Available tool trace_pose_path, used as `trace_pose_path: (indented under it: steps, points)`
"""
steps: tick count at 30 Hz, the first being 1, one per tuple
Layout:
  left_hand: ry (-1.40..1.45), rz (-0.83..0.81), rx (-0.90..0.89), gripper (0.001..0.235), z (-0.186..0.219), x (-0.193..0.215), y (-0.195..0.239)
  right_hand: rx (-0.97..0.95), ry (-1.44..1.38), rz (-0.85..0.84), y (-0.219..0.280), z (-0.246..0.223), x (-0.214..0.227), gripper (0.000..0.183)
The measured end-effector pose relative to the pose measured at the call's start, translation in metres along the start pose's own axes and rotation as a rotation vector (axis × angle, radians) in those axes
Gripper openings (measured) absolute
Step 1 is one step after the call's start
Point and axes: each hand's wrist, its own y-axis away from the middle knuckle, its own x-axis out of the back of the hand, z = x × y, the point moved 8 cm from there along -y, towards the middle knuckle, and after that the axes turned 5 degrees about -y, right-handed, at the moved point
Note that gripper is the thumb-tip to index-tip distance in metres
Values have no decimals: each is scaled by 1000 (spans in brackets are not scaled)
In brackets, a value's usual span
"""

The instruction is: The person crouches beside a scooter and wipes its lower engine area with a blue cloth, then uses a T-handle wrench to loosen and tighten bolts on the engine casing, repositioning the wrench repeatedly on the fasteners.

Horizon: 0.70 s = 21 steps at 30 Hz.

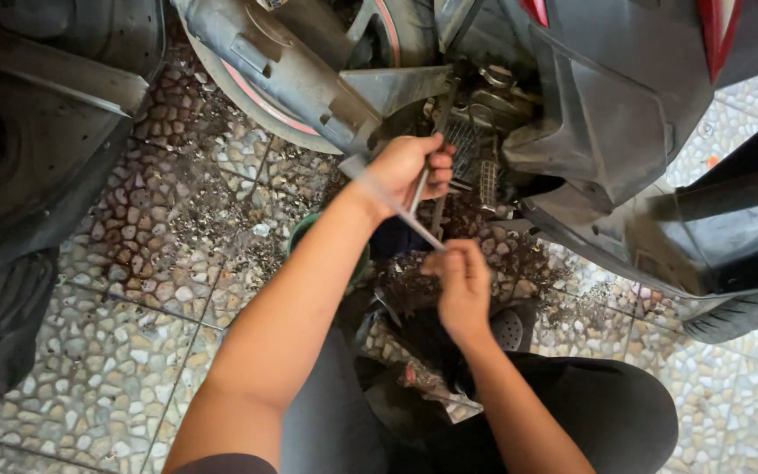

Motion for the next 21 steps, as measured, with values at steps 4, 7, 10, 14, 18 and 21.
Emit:
trace_pose_path:
  steps: [4,7,10,14,18,21]
  points:
    - [-253,93,-19,33,13,-2,21,-1,184,124,-11,-47,28,21]
    - [-350,-59,37,39,26,-33,46,68,87,200,-20,-73,43,21]
    - [-575,26,190,48,46,-57,92,180,-133,215,-27,-96,47,21]
    - [-1056,42,189,54,35,-64,117,186,-29,235,-33,-121,33,22]
    - [-1291,234,3,63,-10,-50,110,253,135,189,-43,-148,11,20]
    - [-1146,347,-36,62,-33,-47,100,265,181,147,-53,-156,0,20]
